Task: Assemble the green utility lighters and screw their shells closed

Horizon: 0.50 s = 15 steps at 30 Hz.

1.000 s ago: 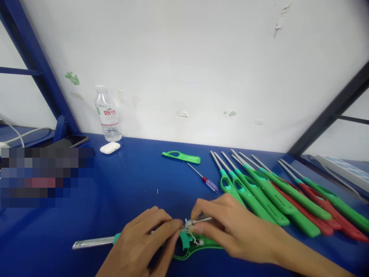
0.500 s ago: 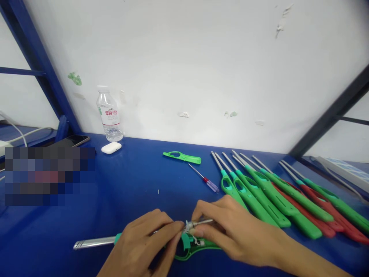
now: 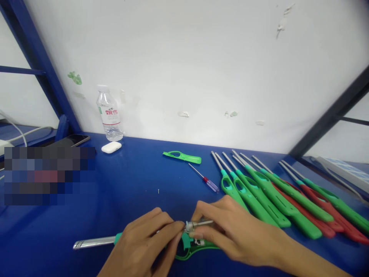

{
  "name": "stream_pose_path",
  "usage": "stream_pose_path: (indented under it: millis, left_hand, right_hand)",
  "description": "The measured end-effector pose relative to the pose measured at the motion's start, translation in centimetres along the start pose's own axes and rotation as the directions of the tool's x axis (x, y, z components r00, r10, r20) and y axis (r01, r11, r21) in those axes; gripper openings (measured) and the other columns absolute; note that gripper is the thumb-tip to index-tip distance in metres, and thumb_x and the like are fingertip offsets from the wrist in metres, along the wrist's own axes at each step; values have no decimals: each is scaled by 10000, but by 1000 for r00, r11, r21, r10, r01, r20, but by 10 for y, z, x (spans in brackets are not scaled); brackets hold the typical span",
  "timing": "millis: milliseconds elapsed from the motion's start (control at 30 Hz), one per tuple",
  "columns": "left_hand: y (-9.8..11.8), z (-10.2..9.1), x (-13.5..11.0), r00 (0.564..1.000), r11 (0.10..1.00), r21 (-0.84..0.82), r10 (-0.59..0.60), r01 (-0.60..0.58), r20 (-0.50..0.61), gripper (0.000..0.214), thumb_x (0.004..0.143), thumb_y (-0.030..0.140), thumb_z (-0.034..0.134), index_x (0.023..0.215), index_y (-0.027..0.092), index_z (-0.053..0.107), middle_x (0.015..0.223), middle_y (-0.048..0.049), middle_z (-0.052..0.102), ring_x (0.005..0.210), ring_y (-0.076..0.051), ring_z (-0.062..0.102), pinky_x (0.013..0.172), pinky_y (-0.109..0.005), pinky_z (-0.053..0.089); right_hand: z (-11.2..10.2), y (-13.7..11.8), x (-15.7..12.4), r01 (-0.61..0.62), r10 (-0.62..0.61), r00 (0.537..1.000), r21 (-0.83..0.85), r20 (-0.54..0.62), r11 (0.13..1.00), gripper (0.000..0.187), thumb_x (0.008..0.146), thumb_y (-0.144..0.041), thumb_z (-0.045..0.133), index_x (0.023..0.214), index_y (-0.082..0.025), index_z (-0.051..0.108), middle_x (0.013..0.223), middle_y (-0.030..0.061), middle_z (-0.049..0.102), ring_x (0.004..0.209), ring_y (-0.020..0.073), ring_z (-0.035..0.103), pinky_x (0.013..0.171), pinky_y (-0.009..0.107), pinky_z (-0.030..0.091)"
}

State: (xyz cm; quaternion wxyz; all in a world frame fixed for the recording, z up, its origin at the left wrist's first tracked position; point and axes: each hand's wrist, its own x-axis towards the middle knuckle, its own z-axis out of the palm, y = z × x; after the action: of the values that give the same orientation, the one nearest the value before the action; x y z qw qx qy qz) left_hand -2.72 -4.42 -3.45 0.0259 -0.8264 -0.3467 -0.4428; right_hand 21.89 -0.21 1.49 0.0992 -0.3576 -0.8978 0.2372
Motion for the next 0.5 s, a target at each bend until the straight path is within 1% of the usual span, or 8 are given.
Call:
stream_pose_path:
  millis: [133,267,367,500]
  left_hand:
    - [-1,-1,-2,1000,1000,17,21,-21,4,292,1098,87,492,1181,240,727,950,0,826,825,-147,816,849,-236,675]
    - [-2,1,-4,998,996,71,43,-45,34,257,1136,111,462,1219,234,671,961,-3,824,832,-153,811,815,-244,658]
    - [-2,2,-4,997,995,76,66,-70,51,257,1143,111,444,1218,238,654,951,-1,824,818,-160,808,793,-259,655]
    - [-2,2,-3,999,999,38,37,-38,23,273,1123,90,463,1224,242,666,950,2,823,780,-157,786,811,-282,660]
  right_hand:
    - [0,0,0,10,-10,1000,10,-2,1000,295,1162,-493,541,1020,-270,672,924,-17,803,831,216,718,749,284,463]
    - [-2,0,1,18,-18,1000,33,5,999,300,1165,-485,536,1038,-264,693,922,-5,803,844,215,721,776,288,473]
    - [-2,0,2,16,-17,1000,53,13,998,289,1165,-464,545,1036,-260,704,932,-1,806,853,210,728,791,289,480]
    - [-1,-2,3,-16,16,1000,52,-4,999,267,1146,-463,579,1017,-263,700,894,-4,801,843,217,723,760,279,485]
